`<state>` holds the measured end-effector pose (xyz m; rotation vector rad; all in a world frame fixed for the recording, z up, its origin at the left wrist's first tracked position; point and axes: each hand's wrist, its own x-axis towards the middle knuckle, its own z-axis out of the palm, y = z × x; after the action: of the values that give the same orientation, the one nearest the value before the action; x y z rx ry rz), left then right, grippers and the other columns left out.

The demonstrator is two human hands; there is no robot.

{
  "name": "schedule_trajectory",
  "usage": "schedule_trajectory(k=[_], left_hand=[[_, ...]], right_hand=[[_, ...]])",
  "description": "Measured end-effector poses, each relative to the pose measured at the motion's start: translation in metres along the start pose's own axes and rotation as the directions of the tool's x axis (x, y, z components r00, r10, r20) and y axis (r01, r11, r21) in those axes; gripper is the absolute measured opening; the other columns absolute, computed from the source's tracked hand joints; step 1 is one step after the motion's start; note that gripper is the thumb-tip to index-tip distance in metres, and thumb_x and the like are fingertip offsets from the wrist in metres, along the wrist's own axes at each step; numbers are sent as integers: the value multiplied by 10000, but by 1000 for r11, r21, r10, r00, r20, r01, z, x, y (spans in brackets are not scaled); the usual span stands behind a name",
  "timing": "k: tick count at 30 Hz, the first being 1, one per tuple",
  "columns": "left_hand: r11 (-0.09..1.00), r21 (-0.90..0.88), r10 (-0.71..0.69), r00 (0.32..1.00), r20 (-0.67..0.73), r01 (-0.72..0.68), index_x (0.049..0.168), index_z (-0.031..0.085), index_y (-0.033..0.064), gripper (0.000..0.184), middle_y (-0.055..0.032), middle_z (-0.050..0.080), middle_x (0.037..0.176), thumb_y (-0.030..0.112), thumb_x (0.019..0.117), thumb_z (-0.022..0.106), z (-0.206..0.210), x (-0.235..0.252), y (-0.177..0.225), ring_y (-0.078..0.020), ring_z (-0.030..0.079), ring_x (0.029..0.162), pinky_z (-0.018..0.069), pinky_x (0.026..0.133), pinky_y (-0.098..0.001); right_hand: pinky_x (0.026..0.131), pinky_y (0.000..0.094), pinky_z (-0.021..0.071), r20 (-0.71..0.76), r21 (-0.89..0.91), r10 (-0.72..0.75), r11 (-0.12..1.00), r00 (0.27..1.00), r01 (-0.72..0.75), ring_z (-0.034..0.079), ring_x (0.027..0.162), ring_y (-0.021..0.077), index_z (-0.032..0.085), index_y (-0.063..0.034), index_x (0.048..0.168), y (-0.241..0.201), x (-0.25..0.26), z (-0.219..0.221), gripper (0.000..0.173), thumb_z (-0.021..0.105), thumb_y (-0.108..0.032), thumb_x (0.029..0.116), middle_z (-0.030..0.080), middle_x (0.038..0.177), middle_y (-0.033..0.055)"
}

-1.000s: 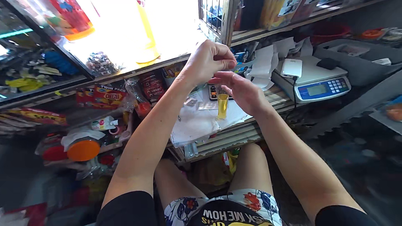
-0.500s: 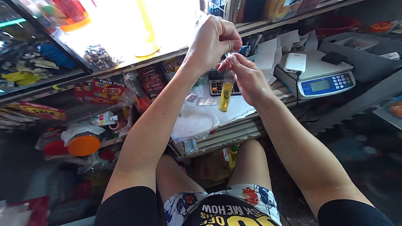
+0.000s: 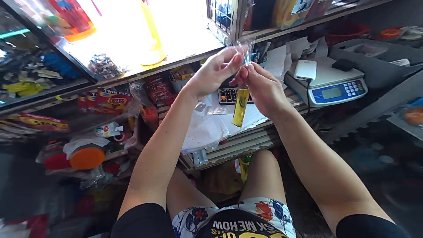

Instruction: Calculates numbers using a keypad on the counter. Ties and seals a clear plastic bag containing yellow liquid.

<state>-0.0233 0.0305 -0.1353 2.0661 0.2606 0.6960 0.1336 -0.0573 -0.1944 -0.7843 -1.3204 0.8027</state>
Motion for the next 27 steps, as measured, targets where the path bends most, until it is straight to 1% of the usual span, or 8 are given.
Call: schedule_trajectory(k=[3, 6, 8, 12, 14, 20, 24, 27], left_hand=[[991, -119, 68, 997, 26, -64, 1373, 602, 28, 357, -60, 604, 1362, 187, 1093, 448, 4, 1, -8, -89, 596, 1185, 491, 1030, -265], [989, -124, 73, 994, -81, -83, 1078, 702, 29, 171, -41, 647, 1167, 100, 1044, 549, 10, 8, -4, -76, 636, 1025, 543, 912, -244], [991, -97, 79, 993, -88, -87, 986, 696, 24, 126, -52, 630, 1168, 65, 1017, 581, 12, 9, 0, -79, 614, 1079, 525, 941, -235], [989, -112, 75, 977, -198, -99, 1010, 681, 21, 84, -49, 612, 1176, 60, 1005, 607, 20, 9, 3, -71, 615, 1075, 543, 911, -225], [990, -113, 49, 946, -320, -89, 983, 711, 19, 66, -61, 633, 1155, 42, 976, 649, 25, 9, 4, -82, 624, 1055, 542, 901, -234], [958, -271, -22, 922, -387, -91, 969, 730, 1, 116, -73, 635, 1103, 16, 983, 616, 27, 6, 8, -120, 653, 960, 574, 870, -263], [970, -211, 7, 883, -469, -120, 901, 723, 7, 115, -63, 648, 1029, -5, 967, 629, 30, 8, 14, -103, 637, 895, 554, 818, -244], [980, -148, 29, 836, -547, -130, 873, 709, 8, 92, -61, 613, 978, -22, 943, 657, 33, 11, 17, -95, 618, 850, 547, 768, -224]], right_hand=[[938, 267, 517, 46, -3, 24, 1000, 999, -24, 627, 972, 58, 586, -151, 1002, -2, 0, -4, 375, 234, -213, 1114, 616, 906, -60], [919, 258, 518, 68, 9, 23, 1000, 997, -24, 620, 939, 39, 566, -188, 954, -1, -2, -4, 354, 245, -200, 1102, 604, 877, -85], [909, 252, 507, 69, 18, 17, 1000, 998, -18, 610, 933, 39, 560, -187, 949, 0, -4, -3, 343, 252, -200, 1099, 600, 875, -81], [1098, 300, 451, 16, -44, 27, 999, 999, -27, 597, 1196, 59, 582, -67, 1294, -9, -3, -5, 380, 288, -224, 1112, 674, 1195, -11], [1094, 293, 448, -28, -87, 23, 996, 999, -26, 586, 1204, 51, 595, -45, 1304, -16, 2, -6, 349, 351, -197, 1106, 663, 1230, -5], [1026, 271, 503, -91, -34, 83, 996, 992, -87, 662, 1094, 60, 707, -41, 1171, -26, 15, -7, 235, 526, -152, 1069, 742, 1097, -5], [927, 249, 521, -187, -63, 129, 988, 974, -143, 665, 973, 36, 753, -85, 998, -32, 17, 3, 184, 583, -140, 1042, 739, 954, -39], [883, 235, 521, -197, -149, 67, 984, 978, -98, 658, 918, 9, 754, -90, 983, -32, 16, 9, 187, 587, -150, 1041, 727, 907, -54]])
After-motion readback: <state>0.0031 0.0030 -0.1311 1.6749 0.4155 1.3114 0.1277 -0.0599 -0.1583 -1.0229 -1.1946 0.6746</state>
